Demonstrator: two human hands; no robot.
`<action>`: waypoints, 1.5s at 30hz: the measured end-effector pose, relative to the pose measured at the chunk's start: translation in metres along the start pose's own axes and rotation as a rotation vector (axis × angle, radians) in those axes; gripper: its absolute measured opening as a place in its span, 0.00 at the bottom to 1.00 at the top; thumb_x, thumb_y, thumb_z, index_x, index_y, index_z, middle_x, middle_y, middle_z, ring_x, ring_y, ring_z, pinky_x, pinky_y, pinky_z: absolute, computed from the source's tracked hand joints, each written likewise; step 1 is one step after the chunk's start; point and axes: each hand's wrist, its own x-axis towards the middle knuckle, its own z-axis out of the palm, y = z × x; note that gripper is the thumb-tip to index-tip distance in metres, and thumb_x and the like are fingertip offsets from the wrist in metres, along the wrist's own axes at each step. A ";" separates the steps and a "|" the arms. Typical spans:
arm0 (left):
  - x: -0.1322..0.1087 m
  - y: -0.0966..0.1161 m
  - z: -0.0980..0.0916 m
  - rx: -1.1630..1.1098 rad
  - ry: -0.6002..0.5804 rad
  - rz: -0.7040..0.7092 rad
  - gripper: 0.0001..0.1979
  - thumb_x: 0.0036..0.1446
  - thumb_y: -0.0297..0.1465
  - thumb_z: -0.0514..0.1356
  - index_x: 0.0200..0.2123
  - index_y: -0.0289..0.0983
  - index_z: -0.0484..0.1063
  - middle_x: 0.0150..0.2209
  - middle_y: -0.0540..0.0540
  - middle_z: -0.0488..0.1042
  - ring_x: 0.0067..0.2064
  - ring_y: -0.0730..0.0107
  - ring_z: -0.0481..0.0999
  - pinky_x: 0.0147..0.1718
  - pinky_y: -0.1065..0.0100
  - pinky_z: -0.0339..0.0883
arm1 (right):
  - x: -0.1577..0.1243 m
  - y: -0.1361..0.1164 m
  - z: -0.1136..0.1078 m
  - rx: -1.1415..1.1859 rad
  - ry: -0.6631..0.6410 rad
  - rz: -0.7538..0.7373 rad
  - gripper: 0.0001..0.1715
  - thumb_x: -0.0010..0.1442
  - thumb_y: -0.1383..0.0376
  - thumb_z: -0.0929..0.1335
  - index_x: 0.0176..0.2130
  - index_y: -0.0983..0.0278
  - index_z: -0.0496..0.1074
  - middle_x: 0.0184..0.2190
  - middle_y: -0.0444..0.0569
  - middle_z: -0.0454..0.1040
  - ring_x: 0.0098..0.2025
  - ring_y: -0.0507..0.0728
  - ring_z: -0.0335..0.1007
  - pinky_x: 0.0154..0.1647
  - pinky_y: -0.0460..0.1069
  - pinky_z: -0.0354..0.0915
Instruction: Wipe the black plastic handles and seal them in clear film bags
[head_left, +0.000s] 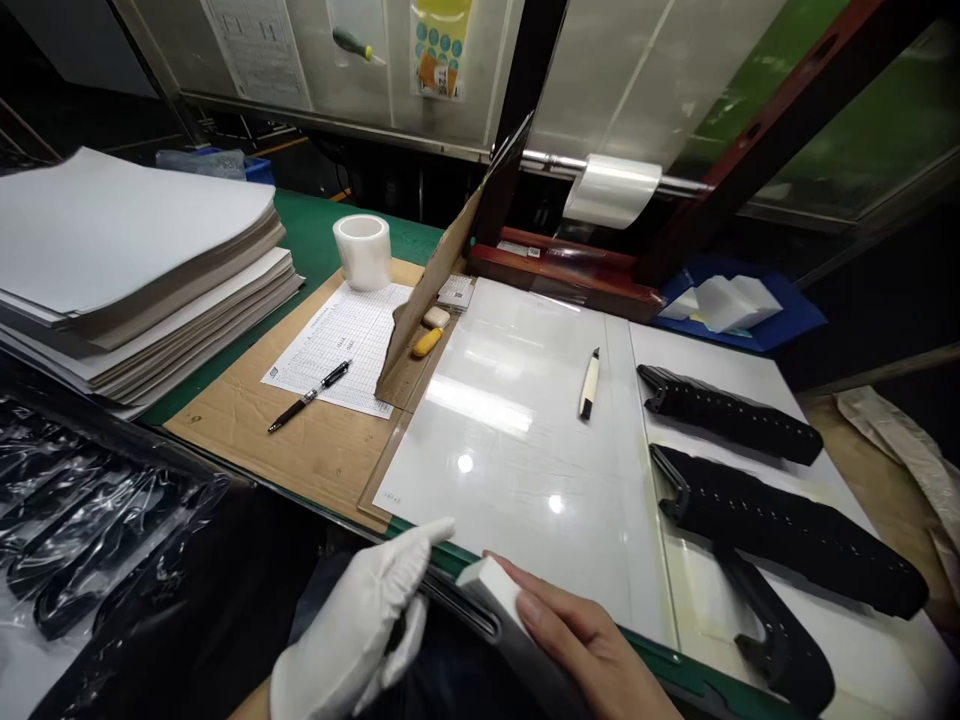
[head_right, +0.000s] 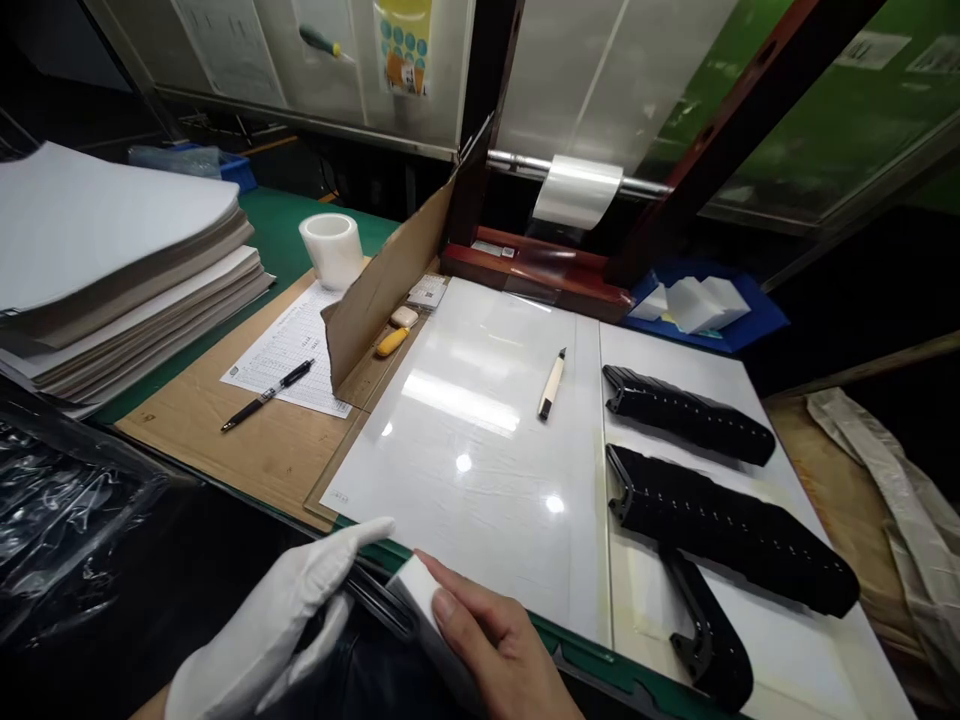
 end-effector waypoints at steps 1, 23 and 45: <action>0.001 -0.003 0.003 0.010 -0.062 -0.026 0.32 0.58 0.53 0.59 0.54 0.34 0.76 0.10 0.55 0.60 0.11 0.77 0.52 0.09 0.77 0.43 | 0.001 0.000 0.000 0.027 -0.033 0.005 0.38 0.59 0.39 0.69 0.58 0.57 0.72 0.61 0.48 0.70 0.67 0.66 0.60 0.71 0.59 0.51; 0.014 -0.036 0.037 -0.214 0.093 -0.003 0.22 0.64 0.48 0.58 0.41 0.34 0.76 0.30 0.46 0.79 0.25 0.72 0.76 0.24 0.70 0.72 | 0.029 0.033 0.006 -1.010 0.503 -0.999 0.31 0.66 0.75 0.63 0.65 0.57 0.64 0.66 0.57 0.61 0.63 0.65 0.60 0.51 0.63 0.70; 0.012 -0.037 0.030 -0.214 0.041 -0.151 0.23 0.53 0.52 0.64 0.33 0.37 0.77 0.08 0.56 0.56 0.09 0.77 0.55 0.06 0.77 0.50 | 0.023 0.020 -0.002 -0.892 0.346 -0.853 0.29 0.67 0.72 0.64 0.63 0.50 0.66 0.65 0.50 0.65 0.60 0.61 0.64 0.53 0.60 0.71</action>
